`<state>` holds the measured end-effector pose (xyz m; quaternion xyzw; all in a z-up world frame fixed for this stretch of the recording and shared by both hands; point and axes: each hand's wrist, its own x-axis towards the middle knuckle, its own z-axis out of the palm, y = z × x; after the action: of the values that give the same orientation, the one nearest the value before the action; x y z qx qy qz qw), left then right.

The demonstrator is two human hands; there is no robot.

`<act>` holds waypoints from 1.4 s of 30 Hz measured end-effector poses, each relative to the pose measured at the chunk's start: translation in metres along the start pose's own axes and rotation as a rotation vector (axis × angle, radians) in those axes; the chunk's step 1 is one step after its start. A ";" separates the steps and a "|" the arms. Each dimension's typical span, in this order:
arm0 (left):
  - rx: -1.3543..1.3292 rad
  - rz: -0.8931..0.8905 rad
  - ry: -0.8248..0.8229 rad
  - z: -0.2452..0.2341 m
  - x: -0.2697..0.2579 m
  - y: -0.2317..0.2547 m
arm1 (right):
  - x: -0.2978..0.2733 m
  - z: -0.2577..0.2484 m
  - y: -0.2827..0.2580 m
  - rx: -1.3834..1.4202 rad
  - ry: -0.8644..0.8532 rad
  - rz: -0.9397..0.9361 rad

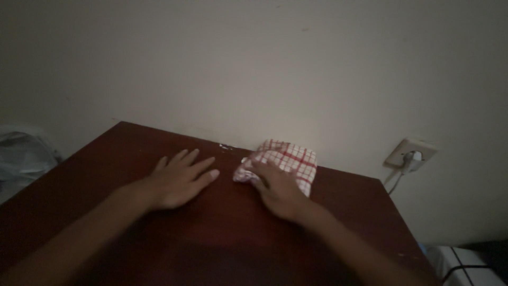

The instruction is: The person is folding a dark blue garment and a red-and-white checkered napkin on a small wooden table.

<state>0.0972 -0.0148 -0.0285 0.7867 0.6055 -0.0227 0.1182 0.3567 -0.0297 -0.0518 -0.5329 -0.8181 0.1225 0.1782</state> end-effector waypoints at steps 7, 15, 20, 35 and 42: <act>-0.052 0.068 0.089 0.004 0.011 0.003 | -0.001 0.009 -0.014 -0.042 0.053 0.059; -0.018 0.184 0.124 0.013 0.023 0.025 | -0.071 -0.017 -0.032 0.031 -0.110 -0.210; -0.018 0.283 0.088 0.008 0.009 0.056 | -0.119 -0.027 -0.016 0.045 -0.102 -0.308; 0.080 0.589 -0.213 0.023 -0.009 0.181 | -0.167 -0.046 0.041 -0.230 0.027 -0.087; 0.053 0.572 -0.223 0.014 0.037 0.191 | -0.132 -0.066 0.033 -0.253 0.001 0.129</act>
<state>0.2917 -0.0285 -0.0181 0.9208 0.3418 -0.0903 0.1651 0.4604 -0.1370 -0.0261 -0.6028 -0.7908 0.0294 0.1020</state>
